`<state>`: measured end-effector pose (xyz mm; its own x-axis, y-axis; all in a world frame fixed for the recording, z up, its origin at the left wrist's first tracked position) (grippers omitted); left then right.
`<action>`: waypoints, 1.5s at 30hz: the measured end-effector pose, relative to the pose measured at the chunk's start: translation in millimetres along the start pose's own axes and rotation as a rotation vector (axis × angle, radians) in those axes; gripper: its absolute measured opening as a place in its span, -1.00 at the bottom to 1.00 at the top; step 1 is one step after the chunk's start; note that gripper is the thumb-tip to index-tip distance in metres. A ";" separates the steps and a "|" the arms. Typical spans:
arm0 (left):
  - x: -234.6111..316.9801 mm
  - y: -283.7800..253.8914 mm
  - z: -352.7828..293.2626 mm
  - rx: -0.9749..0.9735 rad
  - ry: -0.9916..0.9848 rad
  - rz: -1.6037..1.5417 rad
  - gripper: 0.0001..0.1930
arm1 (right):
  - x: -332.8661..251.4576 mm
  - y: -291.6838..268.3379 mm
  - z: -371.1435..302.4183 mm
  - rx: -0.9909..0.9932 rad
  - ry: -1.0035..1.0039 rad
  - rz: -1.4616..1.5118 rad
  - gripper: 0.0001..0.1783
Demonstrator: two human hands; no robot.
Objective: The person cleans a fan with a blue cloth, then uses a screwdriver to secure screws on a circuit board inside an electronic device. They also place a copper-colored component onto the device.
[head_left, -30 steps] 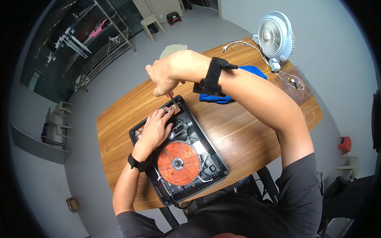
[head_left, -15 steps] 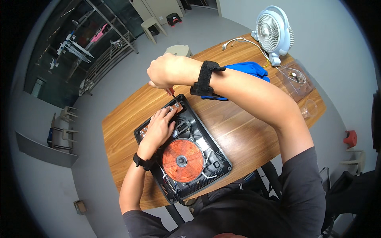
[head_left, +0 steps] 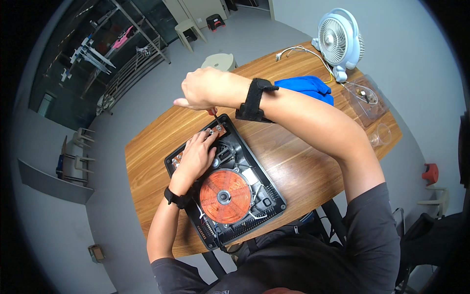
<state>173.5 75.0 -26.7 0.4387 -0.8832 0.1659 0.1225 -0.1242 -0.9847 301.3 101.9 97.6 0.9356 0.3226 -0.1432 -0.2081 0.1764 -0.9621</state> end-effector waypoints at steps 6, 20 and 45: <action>-4.3 4.1 -0.8 -0.003 -0.012 0.003 -0.50 | -0.1 -5.4 -10.5 -0.325 0.038 0.145 -0.56; -3.3 4.7 -1.8 0.013 -0.007 -0.005 -0.49 | -10.6 -6.4 -5.6 -0.171 0.042 -0.098 -0.61; -0.6 3.1 -4.5 0.026 -0.006 -0.001 -0.50 | -4.7 7.1 1.1 -0.312 0.037 0.019 -0.57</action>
<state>169.7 73.1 -30.0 0.4442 -0.8802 0.1675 0.1459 -0.1135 -0.9828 295.1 102.7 91.7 0.9434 0.2879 -0.1649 -0.1337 -0.1250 -0.9831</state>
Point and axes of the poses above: each hand's wrist, its own z-axis towards the middle knuckle, its own y-axis out of the palm, x = y × z, the point moved 7 cm from there along z, towards the middle knuckle, and after that the axes turned 6 degrees about -y, right-handed, at the moved point
